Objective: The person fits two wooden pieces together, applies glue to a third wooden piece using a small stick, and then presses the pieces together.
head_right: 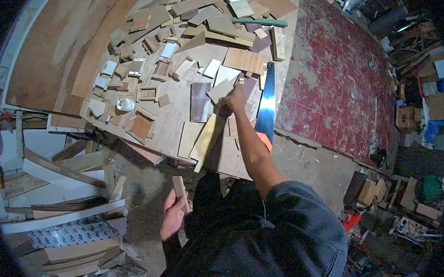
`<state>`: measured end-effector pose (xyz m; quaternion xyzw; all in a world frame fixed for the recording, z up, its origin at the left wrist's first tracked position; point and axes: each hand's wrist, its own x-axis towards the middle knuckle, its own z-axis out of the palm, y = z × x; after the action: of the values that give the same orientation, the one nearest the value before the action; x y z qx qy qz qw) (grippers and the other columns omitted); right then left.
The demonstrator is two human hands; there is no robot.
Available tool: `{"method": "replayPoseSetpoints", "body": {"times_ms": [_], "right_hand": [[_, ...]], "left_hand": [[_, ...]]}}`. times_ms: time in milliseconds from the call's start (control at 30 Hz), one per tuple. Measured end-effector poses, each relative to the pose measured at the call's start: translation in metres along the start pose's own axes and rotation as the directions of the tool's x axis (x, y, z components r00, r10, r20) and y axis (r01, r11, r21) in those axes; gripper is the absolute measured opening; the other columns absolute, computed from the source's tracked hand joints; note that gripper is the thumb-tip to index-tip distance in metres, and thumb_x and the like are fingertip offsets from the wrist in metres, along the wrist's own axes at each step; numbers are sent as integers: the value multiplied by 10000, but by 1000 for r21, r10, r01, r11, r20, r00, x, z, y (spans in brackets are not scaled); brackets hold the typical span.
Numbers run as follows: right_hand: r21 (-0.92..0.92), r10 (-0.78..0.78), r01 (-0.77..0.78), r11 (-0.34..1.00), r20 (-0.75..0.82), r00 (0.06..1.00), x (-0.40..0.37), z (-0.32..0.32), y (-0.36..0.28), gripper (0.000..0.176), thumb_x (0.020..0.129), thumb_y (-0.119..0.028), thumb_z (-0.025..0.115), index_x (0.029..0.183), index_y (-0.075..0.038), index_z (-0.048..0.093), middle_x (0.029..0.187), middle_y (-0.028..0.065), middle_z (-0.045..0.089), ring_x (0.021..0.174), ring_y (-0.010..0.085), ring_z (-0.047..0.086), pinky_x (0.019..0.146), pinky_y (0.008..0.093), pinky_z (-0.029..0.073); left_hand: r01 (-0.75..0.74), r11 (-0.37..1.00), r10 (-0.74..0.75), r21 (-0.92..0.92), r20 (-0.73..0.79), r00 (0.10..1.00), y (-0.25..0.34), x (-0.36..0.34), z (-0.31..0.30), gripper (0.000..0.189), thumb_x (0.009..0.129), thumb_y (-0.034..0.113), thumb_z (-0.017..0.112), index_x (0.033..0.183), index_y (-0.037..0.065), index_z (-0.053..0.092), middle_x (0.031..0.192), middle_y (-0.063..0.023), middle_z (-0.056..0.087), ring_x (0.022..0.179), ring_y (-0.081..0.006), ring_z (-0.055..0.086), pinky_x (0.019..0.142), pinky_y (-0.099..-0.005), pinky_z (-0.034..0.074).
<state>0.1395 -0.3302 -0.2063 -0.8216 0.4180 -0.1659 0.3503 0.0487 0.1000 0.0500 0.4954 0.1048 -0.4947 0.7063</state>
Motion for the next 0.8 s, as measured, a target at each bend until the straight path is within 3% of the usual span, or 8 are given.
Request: {"method": "replayPoseSetpoints", "body": {"times_ms": [33,67,133,200,267,300,467,800], "right_hand": [[23,-13,12,1000,46,999,2,-8,2,558,571,-253,874,995,26,642,870,155,682,825,292,674,726,394,516],[23,-22,21,1000,47,999,3,-17,5,558,571,-253,874,995,26,642,870,155,682,825,292,674,726,394,516],[310,48,-155,938,329,943,1,-34,8,440,685,-226,828,1004,35,675,922,129,695,833,208,673,701,358,527],[603,28,-207,771,293,956,-17,-62,-6,262,798,-175,759,967,22,720,801,74,699,686,129,629,598,290,507],[726,50,-281,627,323,945,-50,-119,-47,250,860,-199,716,985,16,690,769,50,670,643,105,602,540,257,472],[737,-6,-272,618,351,936,-67,-146,-58,237,875,-198,702,979,13,668,756,36,650,629,94,585,527,253,461],[779,-230,-146,609,350,908,-154,-270,-138,169,891,-165,668,899,-30,566,757,9,608,662,68,548,580,240,438],[657,-244,20,754,251,937,-203,-355,-174,216,850,-180,692,872,-23,546,735,7,591,687,63,521,607,257,439]], "left_hand": [[-20,1000,21,18,-42,999,5,1,9,437,932,107,577,1342,15,456,1015,-39,561,800,-152,585,695,-290,473],[-40,999,43,35,-85,995,10,1,17,405,932,102,575,1314,11,472,1001,-40,565,807,-160,595,704,-295,478],[-65,998,67,20,-90,994,24,4,30,346,924,95,584,1250,6,508,995,-39,586,823,-150,601,720,-291,479],[-91,996,91,9,-96,991,33,9,38,288,916,87,593,1187,0,543,988,-38,606,840,-140,607,737,-287,480],[-294,888,355,355,-121,927,36,16,44,199,893,56,614,1081,-5,593,958,-35,649,864,-100,602,759,-259,473],[-322,871,394,370,-138,909,44,17,54,116,866,31,640,974,-4,618,929,-30,669,845,-70,592,755,-235,462],[-467,733,558,495,-44,829,70,21,106,173,887,-10,636,1048,-74,622,914,-38,670,779,-59,587,695,-211,467],[-532,651,546,541,153,824,58,0,209,245,895,-15,641,1118,-114,624,939,-88,679,827,-73,601,689,-221,513]]}}
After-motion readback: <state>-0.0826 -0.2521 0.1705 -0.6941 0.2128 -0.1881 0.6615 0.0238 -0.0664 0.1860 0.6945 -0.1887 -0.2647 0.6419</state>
